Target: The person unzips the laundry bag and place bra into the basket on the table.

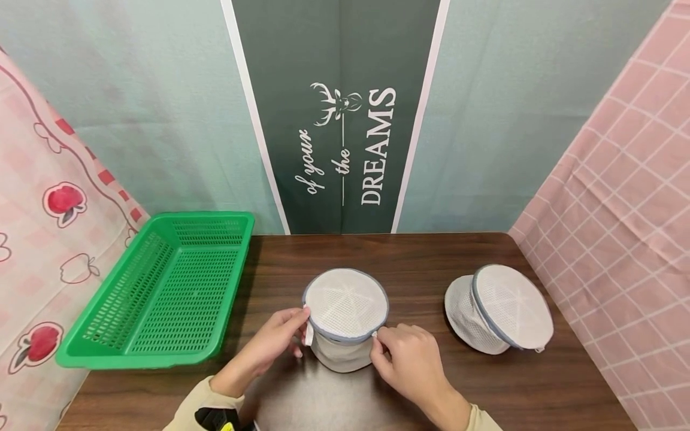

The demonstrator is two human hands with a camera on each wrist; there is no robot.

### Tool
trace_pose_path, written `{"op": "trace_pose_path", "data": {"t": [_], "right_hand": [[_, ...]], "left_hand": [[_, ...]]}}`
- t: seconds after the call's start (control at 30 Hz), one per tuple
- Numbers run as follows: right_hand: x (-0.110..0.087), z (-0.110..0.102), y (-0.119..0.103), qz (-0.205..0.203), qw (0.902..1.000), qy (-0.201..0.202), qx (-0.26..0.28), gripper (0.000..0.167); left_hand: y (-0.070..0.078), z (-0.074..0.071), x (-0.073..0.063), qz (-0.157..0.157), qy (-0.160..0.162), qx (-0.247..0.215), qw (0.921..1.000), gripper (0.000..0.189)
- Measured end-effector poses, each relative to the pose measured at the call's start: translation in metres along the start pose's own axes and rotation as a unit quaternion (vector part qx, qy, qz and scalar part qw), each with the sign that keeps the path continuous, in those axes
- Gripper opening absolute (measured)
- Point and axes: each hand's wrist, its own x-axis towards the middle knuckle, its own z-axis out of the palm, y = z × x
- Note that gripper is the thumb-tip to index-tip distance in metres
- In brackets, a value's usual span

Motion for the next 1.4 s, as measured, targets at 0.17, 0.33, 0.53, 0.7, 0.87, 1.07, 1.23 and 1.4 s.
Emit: {"op": "trace_pose_path", "data": {"t": [0.17,0.33,0.53,0.7,0.87,1.07,1.23,1.4], "right_hand": [[0.000,0.002,-0.003,0.008,1.0000,0.001,0.003,0.029],[0.000,0.003,-0.006,0.012,0.9999,0.002,0.010,0.029],[-0.001,0.003,-0.008,0.013,0.9998,0.006,0.012,0.029],[-0.003,0.004,-0.008,0.018,0.9998,-0.002,0.013,0.028],[-0.002,0.004,-0.011,0.019,0.9996,0.000,0.020,0.028],[-0.001,0.005,-0.014,0.008,0.9994,0.016,0.029,0.029],[0.000,0.006,-0.018,0.004,0.9991,0.016,0.039,0.030],[-0.001,0.007,-0.021,-0.005,0.9987,0.013,0.049,0.029]], "left_hand": [[0.001,0.000,-0.002,-0.006,-0.016,0.002,0.9999,0.038],[0.002,0.002,-0.006,-0.019,-0.052,0.009,0.9984,0.039],[0.005,0.005,-0.008,-0.019,-0.069,0.003,0.9974,0.040],[0.005,0.009,-0.011,-0.028,-0.094,-0.003,0.9951,0.043],[0.005,0.015,-0.014,-0.030,-0.113,0.001,0.9931,0.047],[0.006,0.022,-0.016,-0.029,-0.132,0.006,0.9908,0.049],[0.007,0.026,-0.016,-0.032,-0.138,0.013,0.9898,0.050],[0.007,0.029,-0.016,-0.034,-0.140,0.015,0.9894,0.051]]}}
